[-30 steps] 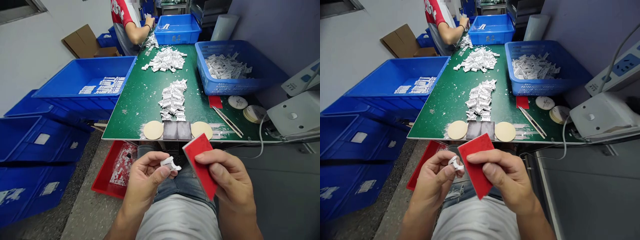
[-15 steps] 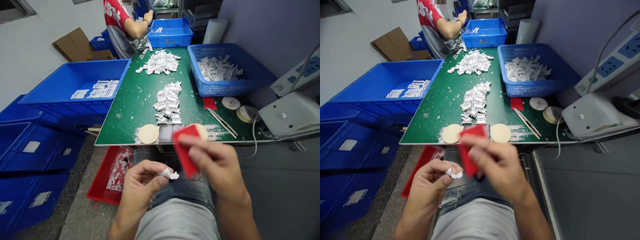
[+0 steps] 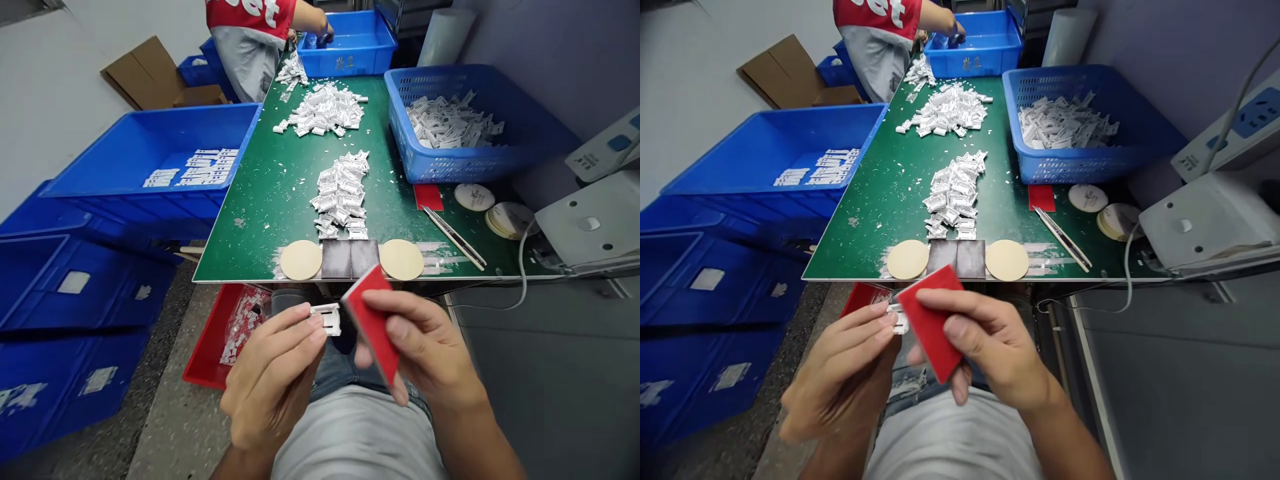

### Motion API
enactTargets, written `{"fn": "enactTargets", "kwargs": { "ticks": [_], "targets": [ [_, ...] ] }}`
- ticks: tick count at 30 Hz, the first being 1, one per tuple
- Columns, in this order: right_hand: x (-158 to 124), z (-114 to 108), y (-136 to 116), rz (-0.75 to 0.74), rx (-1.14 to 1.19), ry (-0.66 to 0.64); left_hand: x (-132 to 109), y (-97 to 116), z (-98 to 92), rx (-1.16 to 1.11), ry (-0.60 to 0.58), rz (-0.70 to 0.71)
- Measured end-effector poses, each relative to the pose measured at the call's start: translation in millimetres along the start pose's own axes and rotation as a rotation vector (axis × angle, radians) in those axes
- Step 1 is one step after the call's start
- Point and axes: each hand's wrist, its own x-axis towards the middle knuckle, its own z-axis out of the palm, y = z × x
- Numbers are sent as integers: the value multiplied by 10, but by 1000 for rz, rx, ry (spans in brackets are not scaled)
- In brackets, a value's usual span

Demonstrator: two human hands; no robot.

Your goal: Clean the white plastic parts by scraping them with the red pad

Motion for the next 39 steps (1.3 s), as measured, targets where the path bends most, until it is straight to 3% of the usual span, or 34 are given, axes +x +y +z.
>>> {"fn": "enactTargets", "kwargs": {
  "ticks": [3,4,7,8,11,14,17,18,21,22,25,29,32,35,39],
  "targets": [
    [26,-105,35,-82,-158,-637,58,33,-30,35,-46,47],
    [36,-129,31,-110,-197,-707,69,39,-35,40,-48,58],
    [55,-157,-11,-38,-270,-460,67,41,-36,45,-37,70],
    [60,-155,-25,-17,-277,-472,57,38,-35,51,-37,66],
    [71,-146,-55,-100,-243,-814,23,32,-34,78,-31,44],
    [76,-140,-101,-56,-405,-634,1,42,-43,54,-43,48],
    [75,-124,-160,-212,-442,-742,-5,61,-53,43,-62,46],
    [70,-115,-176,-272,-446,-683,-5,66,-54,43,-68,46],
    [38,-74,-215,-281,-566,6,-11,62,-56,17,-66,36],
    [26,-58,-226,-278,-592,102,-17,54,-54,0,-62,28],
    [17,-15,-260,-308,-616,-29,-55,23,-24,-73,-39,5],
    [84,4,-269,-264,-628,291,-112,26,89,-185,80,-84],
    [137,-11,-206,-228,-687,351,-107,74,165,-324,217,-278],
    [142,-9,-107,-282,-734,629,-75,113,187,-461,233,-454],
    [61,64,-30,-275,-650,534,-63,138,185,-558,221,-550]
  ]
}}
